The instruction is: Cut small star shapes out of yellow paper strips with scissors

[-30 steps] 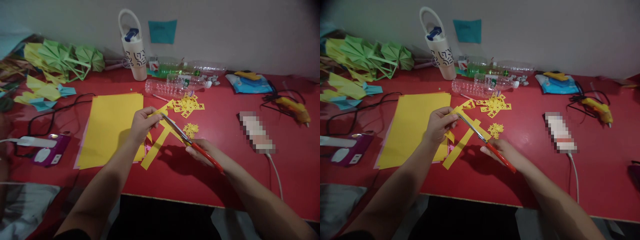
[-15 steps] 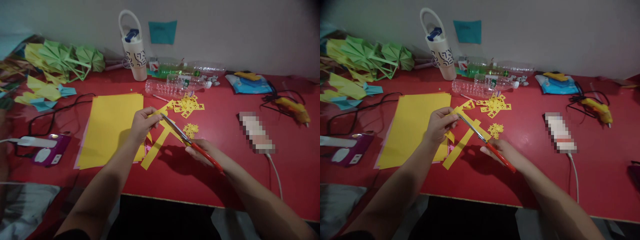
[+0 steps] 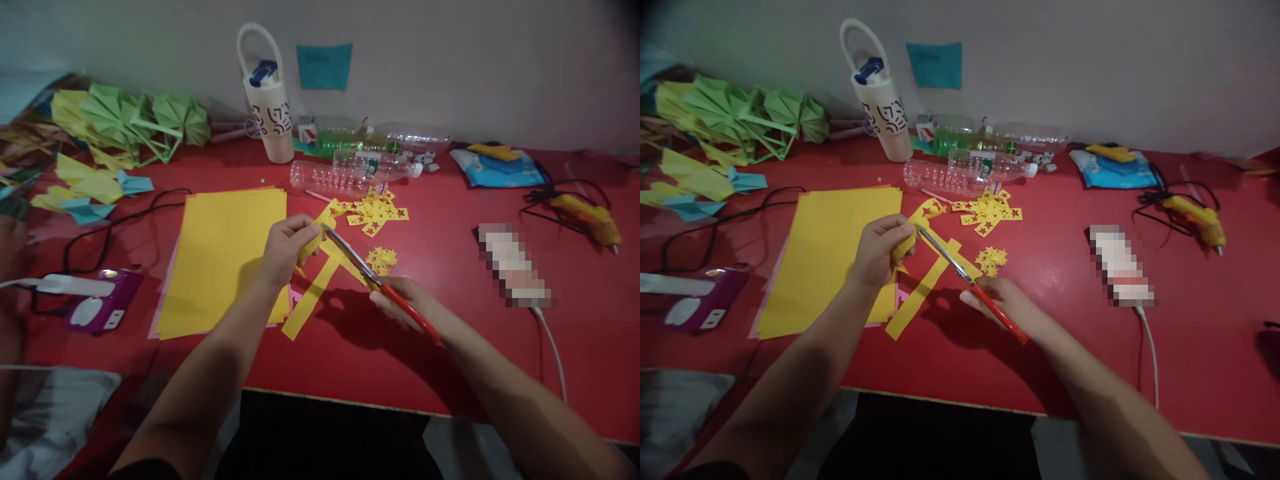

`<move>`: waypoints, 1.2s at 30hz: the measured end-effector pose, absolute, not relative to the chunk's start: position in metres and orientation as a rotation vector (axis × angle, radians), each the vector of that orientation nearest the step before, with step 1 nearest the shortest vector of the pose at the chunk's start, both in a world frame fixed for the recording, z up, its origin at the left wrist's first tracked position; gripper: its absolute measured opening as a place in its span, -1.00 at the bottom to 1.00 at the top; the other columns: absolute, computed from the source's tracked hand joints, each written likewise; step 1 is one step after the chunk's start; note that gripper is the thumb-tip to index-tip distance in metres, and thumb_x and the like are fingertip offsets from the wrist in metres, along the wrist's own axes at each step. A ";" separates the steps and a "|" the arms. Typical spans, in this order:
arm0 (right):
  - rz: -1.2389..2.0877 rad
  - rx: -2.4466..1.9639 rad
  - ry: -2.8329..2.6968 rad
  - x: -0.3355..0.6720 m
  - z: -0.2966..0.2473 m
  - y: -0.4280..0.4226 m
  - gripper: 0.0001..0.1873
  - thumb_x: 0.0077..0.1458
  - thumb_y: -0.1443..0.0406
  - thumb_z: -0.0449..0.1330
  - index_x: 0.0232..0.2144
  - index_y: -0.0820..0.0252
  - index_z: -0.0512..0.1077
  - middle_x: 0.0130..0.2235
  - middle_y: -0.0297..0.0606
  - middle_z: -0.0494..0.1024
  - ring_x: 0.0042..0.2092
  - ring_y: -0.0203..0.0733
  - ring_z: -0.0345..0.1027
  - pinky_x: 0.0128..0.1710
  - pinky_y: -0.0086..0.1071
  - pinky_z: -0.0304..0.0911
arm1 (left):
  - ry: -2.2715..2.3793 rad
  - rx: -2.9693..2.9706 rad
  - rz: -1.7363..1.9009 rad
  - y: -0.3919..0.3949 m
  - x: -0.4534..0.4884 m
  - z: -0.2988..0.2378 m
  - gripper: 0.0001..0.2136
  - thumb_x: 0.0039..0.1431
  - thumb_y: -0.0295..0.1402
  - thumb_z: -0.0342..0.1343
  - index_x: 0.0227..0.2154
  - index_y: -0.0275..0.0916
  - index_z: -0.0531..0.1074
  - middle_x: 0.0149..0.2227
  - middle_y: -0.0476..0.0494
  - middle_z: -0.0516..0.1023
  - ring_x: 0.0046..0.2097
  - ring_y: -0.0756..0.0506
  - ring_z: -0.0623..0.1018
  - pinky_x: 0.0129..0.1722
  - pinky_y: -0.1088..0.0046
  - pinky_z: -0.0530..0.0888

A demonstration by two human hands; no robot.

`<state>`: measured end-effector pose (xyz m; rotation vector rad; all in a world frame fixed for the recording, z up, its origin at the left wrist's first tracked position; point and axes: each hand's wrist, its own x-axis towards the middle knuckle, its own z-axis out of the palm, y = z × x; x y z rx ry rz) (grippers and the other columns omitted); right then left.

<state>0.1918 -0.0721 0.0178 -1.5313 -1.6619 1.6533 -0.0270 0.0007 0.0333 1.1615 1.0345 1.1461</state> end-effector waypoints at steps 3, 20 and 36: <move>1.689 -1.514 -1.654 0.193 0.010 -0.073 -0.33 -0.06 -0.35 0.09 -0.58 0.08 0.10 -0.70 -0.54 0.11 -0.70 -0.46 -0.03 -0.70 -0.45 -0.08 | 1.018 1.195 1.200 0.000 -0.026 0.031 -0.79 -0.05 -0.32 0.20 -0.68 -0.23 0.36 -0.69 0.07 0.30 -0.62 0.12 0.26 -0.62 0.55 0.18; 1.787 -1.207 -1.651 0.192 0.009 -0.078 -0.40 0.12 -0.26 0.03 -0.50 0.13 0.22 -0.67 -0.52 0.17 -0.69 -0.44 0.03 -0.71 -0.47 -0.05 | 0.943 1.338 1.229 -0.005 -0.021 0.027 -0.70 0.04 -0.32 0.15 -0.69 -0.23 0.21 -0.66 0.08 0.13 -0.59 0.10 0.13 -0.60 0.51 0.10; 1.757 -1.375 -1.569 0.179 0.018 -0.082 -0.43 0.10 -0.20 0.07 -0.59 0.11 0.16 -0.68 -0.52 0.13 -0.69 -0.47 -0.04 -0.76 -0.48 -0.05 | 0.909 1.246 1.193 -0.007 -0.018 0.025 -0.71 0.05 -0.30 0.17 -0.68 -0.22 0.26 -0.68 0.10 0.18 -0.66 0.12 0.23 -0.70 0.60 0.20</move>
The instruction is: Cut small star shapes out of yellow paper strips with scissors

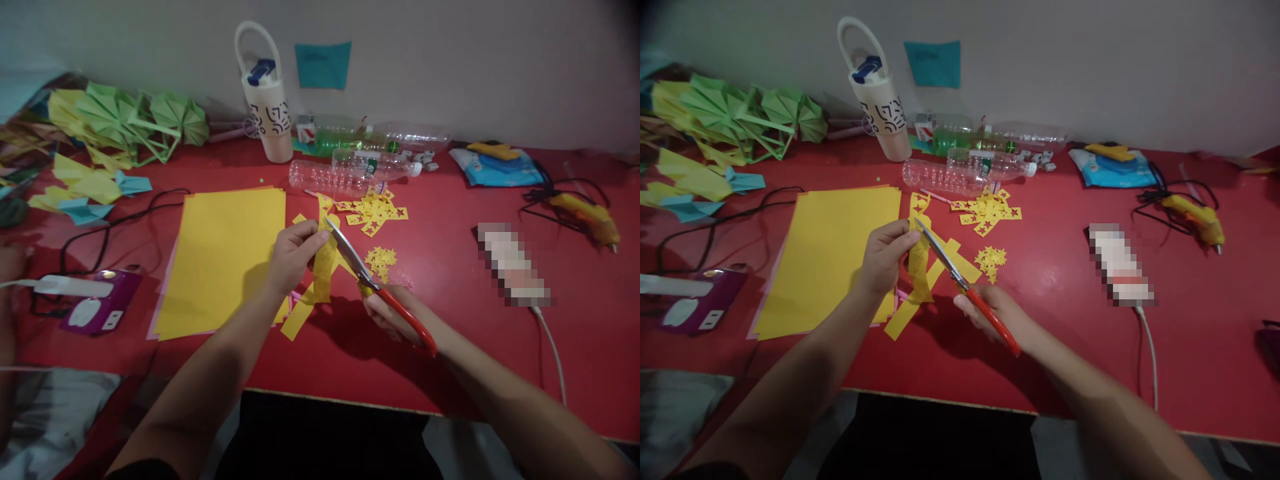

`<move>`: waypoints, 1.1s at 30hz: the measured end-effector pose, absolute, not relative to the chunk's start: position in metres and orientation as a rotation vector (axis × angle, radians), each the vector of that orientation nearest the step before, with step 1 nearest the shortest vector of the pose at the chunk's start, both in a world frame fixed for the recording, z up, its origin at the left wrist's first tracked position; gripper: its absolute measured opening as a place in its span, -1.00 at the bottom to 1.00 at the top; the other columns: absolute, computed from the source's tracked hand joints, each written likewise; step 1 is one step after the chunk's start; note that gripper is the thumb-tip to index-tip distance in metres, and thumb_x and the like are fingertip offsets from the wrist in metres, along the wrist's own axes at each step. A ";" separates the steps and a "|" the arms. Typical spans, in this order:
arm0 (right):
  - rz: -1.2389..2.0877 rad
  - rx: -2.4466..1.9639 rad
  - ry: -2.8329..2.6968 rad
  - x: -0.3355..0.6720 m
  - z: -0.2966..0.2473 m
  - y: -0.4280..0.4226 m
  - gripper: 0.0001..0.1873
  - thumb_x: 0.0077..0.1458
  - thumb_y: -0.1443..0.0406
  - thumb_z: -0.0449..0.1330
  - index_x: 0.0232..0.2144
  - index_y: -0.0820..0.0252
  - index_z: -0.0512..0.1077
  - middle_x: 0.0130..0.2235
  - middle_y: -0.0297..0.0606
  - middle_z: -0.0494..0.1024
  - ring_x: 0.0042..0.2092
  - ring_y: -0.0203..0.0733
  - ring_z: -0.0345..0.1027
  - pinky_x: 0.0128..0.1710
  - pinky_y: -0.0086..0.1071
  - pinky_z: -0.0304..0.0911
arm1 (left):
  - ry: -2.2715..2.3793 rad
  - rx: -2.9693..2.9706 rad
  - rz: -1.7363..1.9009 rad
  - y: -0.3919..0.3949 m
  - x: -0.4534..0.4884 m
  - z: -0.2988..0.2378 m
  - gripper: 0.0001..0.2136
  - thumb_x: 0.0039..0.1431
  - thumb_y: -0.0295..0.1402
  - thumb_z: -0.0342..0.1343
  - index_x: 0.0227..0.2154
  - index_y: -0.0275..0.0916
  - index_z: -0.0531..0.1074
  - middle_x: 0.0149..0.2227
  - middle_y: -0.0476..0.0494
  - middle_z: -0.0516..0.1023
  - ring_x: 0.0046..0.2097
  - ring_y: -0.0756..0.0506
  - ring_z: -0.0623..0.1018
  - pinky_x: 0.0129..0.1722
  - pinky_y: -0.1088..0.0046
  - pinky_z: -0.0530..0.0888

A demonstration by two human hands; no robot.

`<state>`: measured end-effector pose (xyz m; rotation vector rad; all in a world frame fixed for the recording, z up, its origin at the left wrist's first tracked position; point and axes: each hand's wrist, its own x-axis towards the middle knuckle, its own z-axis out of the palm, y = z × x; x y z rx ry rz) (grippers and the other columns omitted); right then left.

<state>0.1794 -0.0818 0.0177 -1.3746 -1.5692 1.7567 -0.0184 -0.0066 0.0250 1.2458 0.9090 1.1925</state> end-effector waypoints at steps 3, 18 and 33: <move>1.760 -1.385 -1.563 0.179 0.018 -0.082 -0.46 0.11 -0.17 0.08 -0.59 0.10 0.15 -0.69 -0.53 0.11 -0.69 -0.46 -0.04 -0.75 -0.48 -0.05 | 0.917 1.227 1.188 -0.007 -0.018 0.025 -0.72 0.04 -0.29 0.17 -0.68 -0.22 0.25 -0.69 0.10 0.17 -0.66 0.13 0.22 -0.70 0.59 0.19; 1.735 -1.454 -1.621 0.182 0.027 -0.078 -0.43 0.05 -0.17 0.12 -0.63 0.10 0.09 -0.70 -0.52 0.13 -0.69 -0.48 -0.01 -0.72 -0.49 -0.07 | 0.925 1.172 1.152 -0.005 -0.020 0.021 -0.72 -0.01 -0.28 0.21 -0.68 -0.22 0.27 -0.69 0.11 0.18 -0.65 0.12 0.21 -0.69 0.58 0.16; 1.687 -1.537 -1.592 0.189 0.023 -0.071 -0.45 0.03 -0.16 0.15 -0.60 0.08 0.09 -0.70 -0.54 0.13 -0.71 -0.46 -0.01 -0.74 -0.48 -0.06 | 0.962 1.161 1.109 0.005 -0.027 0.032 -0.89 0.00 -0.31 0.17 -0.49 -0.22 0.38 -0.57 0.04 0.47 -0.71 0.13 0.27 -0.71 0.55 0.21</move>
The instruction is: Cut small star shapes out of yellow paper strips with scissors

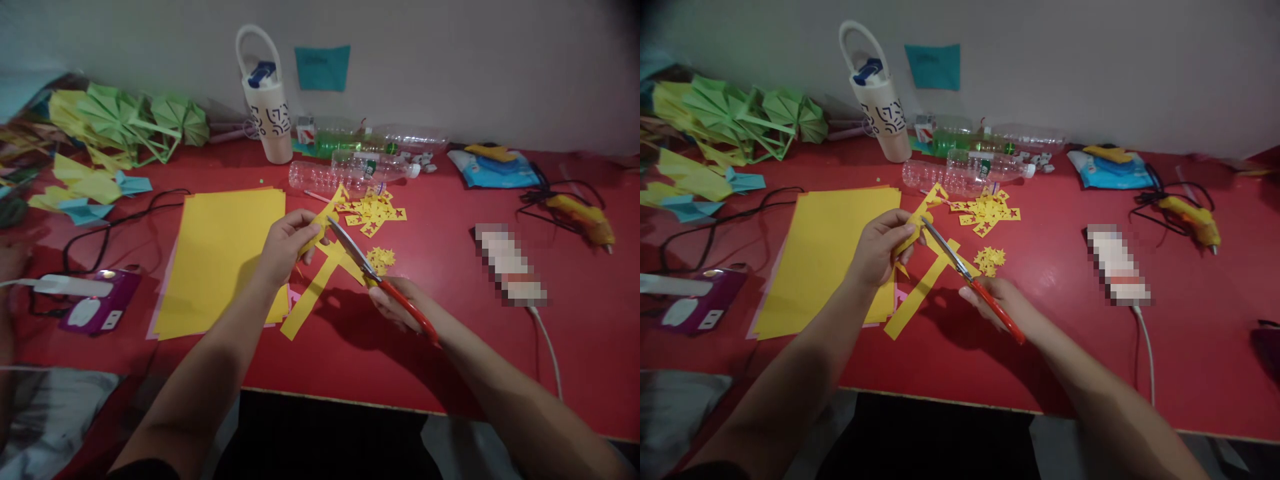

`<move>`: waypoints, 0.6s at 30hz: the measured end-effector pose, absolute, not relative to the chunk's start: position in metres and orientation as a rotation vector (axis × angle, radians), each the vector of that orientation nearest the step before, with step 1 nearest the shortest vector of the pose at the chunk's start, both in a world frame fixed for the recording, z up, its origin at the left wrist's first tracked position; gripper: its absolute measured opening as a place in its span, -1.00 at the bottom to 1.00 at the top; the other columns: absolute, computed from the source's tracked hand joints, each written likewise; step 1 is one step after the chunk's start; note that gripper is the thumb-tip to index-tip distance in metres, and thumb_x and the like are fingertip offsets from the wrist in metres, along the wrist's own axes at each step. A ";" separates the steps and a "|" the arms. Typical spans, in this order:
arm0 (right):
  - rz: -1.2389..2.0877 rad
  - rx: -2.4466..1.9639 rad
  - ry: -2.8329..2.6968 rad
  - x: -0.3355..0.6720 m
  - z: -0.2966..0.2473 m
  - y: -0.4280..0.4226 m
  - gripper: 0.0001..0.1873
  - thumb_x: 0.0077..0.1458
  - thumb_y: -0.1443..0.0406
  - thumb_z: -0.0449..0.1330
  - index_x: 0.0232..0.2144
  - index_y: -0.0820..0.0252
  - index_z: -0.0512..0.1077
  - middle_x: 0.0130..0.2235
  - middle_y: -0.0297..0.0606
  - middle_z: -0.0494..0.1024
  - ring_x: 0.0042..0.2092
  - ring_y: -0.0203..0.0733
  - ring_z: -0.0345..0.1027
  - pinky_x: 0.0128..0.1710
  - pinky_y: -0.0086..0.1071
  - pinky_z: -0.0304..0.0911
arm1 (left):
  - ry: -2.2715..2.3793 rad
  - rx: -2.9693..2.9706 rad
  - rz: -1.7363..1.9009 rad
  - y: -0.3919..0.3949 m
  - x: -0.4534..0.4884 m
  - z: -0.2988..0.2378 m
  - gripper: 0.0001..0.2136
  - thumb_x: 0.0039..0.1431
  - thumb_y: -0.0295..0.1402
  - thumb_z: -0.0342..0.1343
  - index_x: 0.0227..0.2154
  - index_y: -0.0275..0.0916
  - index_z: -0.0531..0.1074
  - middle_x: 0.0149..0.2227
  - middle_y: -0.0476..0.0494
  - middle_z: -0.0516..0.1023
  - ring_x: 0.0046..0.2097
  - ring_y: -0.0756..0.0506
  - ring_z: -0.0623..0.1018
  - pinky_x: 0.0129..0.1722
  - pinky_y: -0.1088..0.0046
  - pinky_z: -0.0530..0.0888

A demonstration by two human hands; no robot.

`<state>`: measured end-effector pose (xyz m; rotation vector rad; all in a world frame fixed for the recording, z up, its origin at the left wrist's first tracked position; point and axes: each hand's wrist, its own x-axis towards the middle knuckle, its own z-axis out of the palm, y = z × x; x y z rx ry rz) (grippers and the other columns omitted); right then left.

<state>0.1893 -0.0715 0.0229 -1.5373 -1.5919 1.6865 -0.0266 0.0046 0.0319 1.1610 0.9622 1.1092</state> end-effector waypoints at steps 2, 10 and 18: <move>1.709 -1.525 -1.564 0.188 0.023 -0.071 -0.46 0.03 -0.16 0.16 -0.60 0.08 0.10 -0.71 -0.55 0.13 -0.72 -0.46 0.00 -0.75 -0.48 -0.03 | 1.003 1.170 1.178 0.005 -0.026 0.031 -0.90 -0.03 -0.34 0.19 -0.47 -0.22 0.40 -0.54 0.04 0.47 -0.65 0.11 0.34 -0.65 0.56 0.32; 1.783 -1.532 -1.458 0.184 0.025 -0.071 -0.49 0.06 -0.16 0.12 -0.58 0.08 0.13 -0.72 -0.56 0.12 -0.74 -0.45 0.01 -0.77 -0.48 -0.02 | 1.069 1.253 1.337 0.007 -0.023 0.029 -0.81 -0.10 -0.44 0.22 -0.35 -0.20 0.42 -0.34 -0.03 0.49 -0.33 0.04 0.48 -0.37 0.53 0.49; 1.641 -1.506 -1.670 0.193 0.022 -0.072 -0.40 -0.03 -0.24 0.17 -0.57 0.08 0.09 -0.62 -0.51 0.14 -0.64 -0.43 0.00 -0.68 -0.45 -0.04 | 1.066 1.181 1.300 0.006 -0.021 0.029 -0.93 -0.02 -0.43 0.16 -0.40 -0.21 0.44 -0.45 0.02 0.45 -0.53 0.11 0.38 -0.54 0.58 0.42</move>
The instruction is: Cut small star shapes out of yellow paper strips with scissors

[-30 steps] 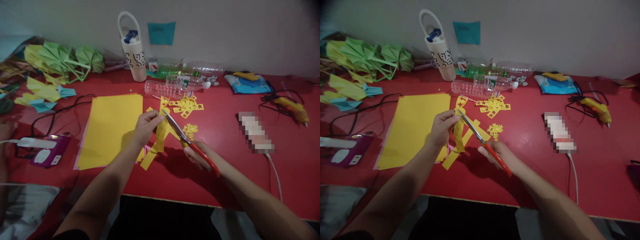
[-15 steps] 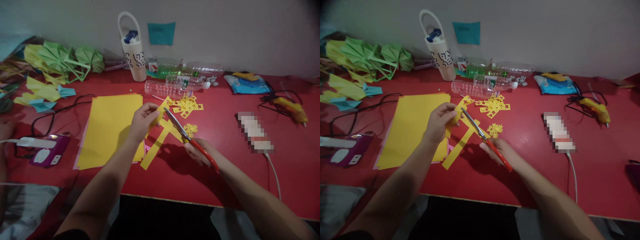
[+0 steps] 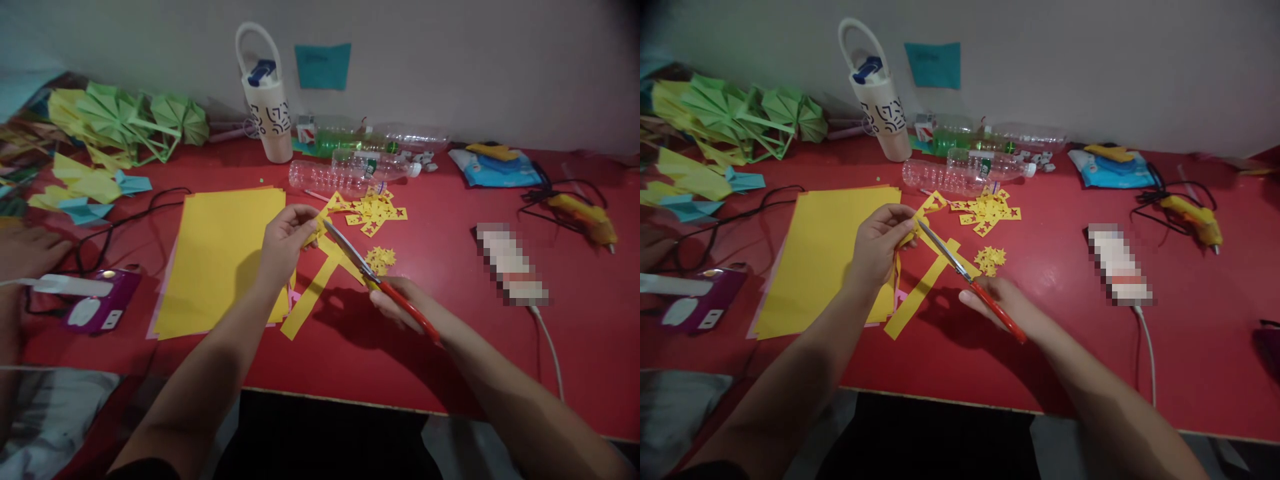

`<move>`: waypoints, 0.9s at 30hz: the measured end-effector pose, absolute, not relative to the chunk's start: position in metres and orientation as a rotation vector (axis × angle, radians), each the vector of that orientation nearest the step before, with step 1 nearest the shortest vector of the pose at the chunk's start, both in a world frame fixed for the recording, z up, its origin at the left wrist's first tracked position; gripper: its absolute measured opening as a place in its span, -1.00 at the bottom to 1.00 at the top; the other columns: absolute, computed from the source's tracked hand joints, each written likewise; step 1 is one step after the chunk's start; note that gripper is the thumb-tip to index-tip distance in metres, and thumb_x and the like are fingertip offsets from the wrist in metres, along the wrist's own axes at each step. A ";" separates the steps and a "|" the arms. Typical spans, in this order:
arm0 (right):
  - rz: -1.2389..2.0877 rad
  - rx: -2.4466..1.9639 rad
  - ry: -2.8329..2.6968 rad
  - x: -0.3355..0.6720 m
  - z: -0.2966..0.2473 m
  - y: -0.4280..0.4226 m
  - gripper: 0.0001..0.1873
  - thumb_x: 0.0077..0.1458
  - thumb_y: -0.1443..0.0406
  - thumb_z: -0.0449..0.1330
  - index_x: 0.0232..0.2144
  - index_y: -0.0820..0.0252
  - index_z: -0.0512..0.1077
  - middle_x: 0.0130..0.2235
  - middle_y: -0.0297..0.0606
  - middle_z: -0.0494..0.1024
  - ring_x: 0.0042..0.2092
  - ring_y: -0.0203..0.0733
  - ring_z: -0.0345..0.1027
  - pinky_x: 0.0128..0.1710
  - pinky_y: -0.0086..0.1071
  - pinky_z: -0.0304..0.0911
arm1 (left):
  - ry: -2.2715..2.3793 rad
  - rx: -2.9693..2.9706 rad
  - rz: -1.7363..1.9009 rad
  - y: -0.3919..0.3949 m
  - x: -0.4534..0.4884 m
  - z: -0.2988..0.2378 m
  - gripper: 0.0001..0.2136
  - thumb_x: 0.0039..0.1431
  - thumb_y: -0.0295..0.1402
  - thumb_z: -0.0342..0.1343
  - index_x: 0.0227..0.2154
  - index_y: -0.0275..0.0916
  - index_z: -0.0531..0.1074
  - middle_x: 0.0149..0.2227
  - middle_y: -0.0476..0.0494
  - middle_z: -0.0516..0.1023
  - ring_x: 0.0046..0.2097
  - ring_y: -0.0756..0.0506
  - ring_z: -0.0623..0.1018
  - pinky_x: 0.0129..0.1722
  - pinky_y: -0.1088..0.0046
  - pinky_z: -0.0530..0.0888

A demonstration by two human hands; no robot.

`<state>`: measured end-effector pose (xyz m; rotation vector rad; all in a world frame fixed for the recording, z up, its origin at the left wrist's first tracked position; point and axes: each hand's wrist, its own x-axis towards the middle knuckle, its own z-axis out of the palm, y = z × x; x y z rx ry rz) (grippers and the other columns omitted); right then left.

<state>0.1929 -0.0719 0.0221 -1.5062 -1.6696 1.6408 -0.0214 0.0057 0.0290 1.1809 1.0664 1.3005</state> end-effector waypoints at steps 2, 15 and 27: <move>1.637 -1.489 -1.704 0.194 0.021 -0.072 -0.41 -0.01 -0.23 0.16 -0.56 0.08 0.09 -0.61 -0.50 0.14 -0.61 -0.42 0.00 -0.65 -0.44 -0.04 | 1.086 1.161 1.327 0.006 -0.021 0.030 -0.93 -0.02 -0.44 0.17 -0.41 -0.21 0.45 -0.46 0.02 0.45 -0.55 0.12 0.35 -0.60 0.60 0.37; 1.652 -1.489 -1.732 0.191 0.029 -0.072 -0.38 -0.01 -0.26 0.14 -0.58 0.08 0.06 -0.61 -0.50 0.11 -0.59 -0.40 -0.03 -0.62 -0.43 -0.10 | 1.098 0.978 1.258 0.008 -0.025 0.034 -0.94 -0.13 -0.43 0.20 -0.51 -0.23 0.47 -0.57 0.06 0.40 -0.62 0.14 0.23 -0.69 0.59 0.15; 1.646 -1.532 -1.732 0.191 0.030 -0.073 -0.42 0.01 -0.23 0.14 -0.57 0.08 0.08 -0.59 -0.48 0.11 -0.57 -0.39 -0.02 -0.59 -0.40 -0.09 | 1.131 1.115 1.339 0.007 -0.024 0.030 -0.87 -0.12 -0.45 0.22 -0.43 -0.21 0.44 -0.41 -0.01 0.45 -0.49 0.09 0.35 -0.64 0.59 0.21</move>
